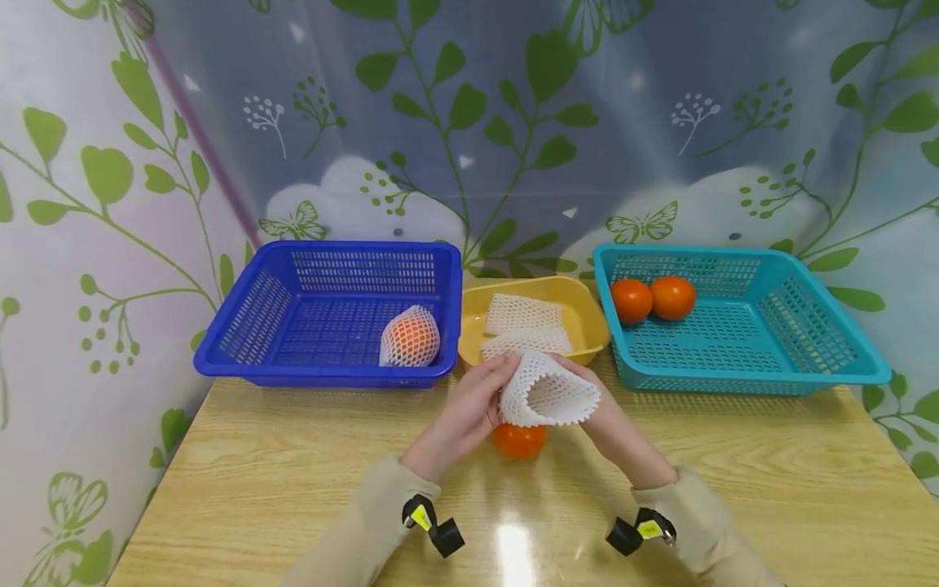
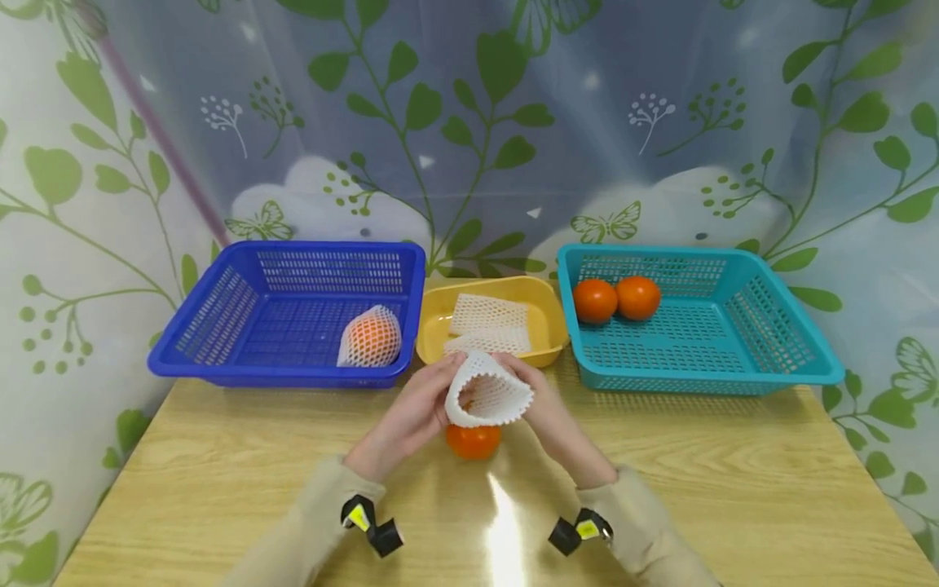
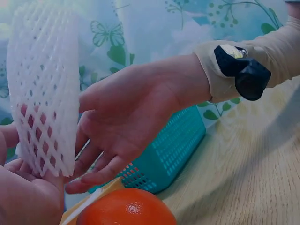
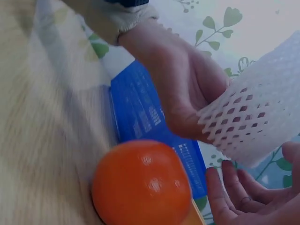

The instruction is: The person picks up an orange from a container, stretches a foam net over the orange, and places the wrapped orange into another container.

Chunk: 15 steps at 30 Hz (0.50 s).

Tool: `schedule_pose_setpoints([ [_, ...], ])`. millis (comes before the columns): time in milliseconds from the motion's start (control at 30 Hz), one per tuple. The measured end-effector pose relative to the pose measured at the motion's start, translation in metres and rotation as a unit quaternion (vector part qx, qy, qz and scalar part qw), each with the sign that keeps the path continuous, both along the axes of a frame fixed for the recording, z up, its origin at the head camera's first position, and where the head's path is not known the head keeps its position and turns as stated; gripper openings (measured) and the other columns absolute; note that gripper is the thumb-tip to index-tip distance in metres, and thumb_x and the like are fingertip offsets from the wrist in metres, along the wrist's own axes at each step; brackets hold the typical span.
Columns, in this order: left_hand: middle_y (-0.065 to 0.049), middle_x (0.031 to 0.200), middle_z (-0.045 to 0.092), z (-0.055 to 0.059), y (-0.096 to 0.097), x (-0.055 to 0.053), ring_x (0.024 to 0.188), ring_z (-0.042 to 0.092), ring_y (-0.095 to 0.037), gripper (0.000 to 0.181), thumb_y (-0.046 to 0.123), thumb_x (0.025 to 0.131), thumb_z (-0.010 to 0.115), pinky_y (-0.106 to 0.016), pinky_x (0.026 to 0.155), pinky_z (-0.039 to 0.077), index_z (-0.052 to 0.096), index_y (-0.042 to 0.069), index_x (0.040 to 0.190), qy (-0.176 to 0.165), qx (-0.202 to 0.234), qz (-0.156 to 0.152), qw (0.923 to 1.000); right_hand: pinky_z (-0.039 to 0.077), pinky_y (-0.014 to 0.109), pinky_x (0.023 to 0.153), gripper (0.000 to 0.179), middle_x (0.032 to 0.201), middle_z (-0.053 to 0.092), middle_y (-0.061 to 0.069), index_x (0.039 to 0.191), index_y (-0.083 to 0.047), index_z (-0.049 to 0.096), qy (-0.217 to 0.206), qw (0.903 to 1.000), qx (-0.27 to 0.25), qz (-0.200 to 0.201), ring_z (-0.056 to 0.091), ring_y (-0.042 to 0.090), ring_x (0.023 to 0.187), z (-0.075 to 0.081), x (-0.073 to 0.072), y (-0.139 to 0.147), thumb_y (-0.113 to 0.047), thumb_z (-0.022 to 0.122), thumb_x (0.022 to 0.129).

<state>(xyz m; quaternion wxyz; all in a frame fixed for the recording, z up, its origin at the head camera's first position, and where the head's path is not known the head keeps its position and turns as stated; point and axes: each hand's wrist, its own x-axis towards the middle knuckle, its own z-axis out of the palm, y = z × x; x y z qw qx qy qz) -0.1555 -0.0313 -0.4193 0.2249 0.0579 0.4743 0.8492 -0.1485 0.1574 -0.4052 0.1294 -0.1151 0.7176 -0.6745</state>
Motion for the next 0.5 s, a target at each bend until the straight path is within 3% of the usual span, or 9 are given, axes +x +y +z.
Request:
schedule_pose_setpoints([
  [133, 0.005, 0.089, 0.064, -0.003, 0.001, 0.002, 0.077, 0.060, -0.003, 0.020, 0.009, 0.109, 0.042, -0.017, 0.069, 0.052, 0.060, 0.004, 0.113, 0.012, -0.018, 0.008, 0.9997, 0.051, 0.020, 0.092, 0.052, 0.129, 0.059, 0.004, 0.143, 0.013, 0.043, -0.047, 0.9972, -0.057, 0.009, 0.057, 0.003, 0.108, -0.002, 0.001, -0.004, -0.027, 0.045, 0.110],
  [267, 0.006, 0.080, 0.064, -0.007, 0.002, 0.004, 0.070, 0.059, -0.003, 0.025, 0.004, 0.107, 0.040, -0.017, 0.063, 0.050, 0.062, 0.012, 0.096, 0.023, -0.019, 0.011, 0.9995, 0.054, 0.021, 0.087, 0.038, 0.108, 0.065, -0.003, 0.118, -0.002, 0.064, -0.098, 0.9837, -0.151, 0.008, 0.062, 0.007, 0.097, -0.007, -0.001, -0.005, -0.035, 0.044, 0.110],
  [367, 0.006, 0.080, 0.064, -0.009, 0.003, 0.004, 0.070, 0.059, -0.003, 0.023, 0.004, 0.107, 0.041, -0.017, 0.062, 0.050, 0.061, 0.013, 0.098, 0.016, -0.024, 0.019, 0.9994, 0.054, 0.022, 0.084, 0.032, 0.103, 0.069, -0.005, 0.105, -0.015, 0.071, -0.124, 0.9714, -0.201, 0.025, 0.063, 0.008, 0.092, -0.010, -0.002, -0.003, -0.031, 0.043, 0.110],
  [500, 0.007, 0.093, 0.065, -0.013, 0.004, 0.004, 0.079, 0.062, -0.003, 0.019, 0.006, 0.107, 0.040, -0.019, 0.070, 0.054, 0.057, 0.006, 0.117, -0.007, -0.027, 0.037, 0.9989, 0.055, 0.021, 0.081, 0.032, 0.104, 0.069, -0.005, 0.105, -0.019, 0.074, -0.146, 0.9594, -0.238, 0.036, 0.063, 0.008, 0.092, -0.011, 0.000, -0.001, -0.029, 0.044, 0.110],
])
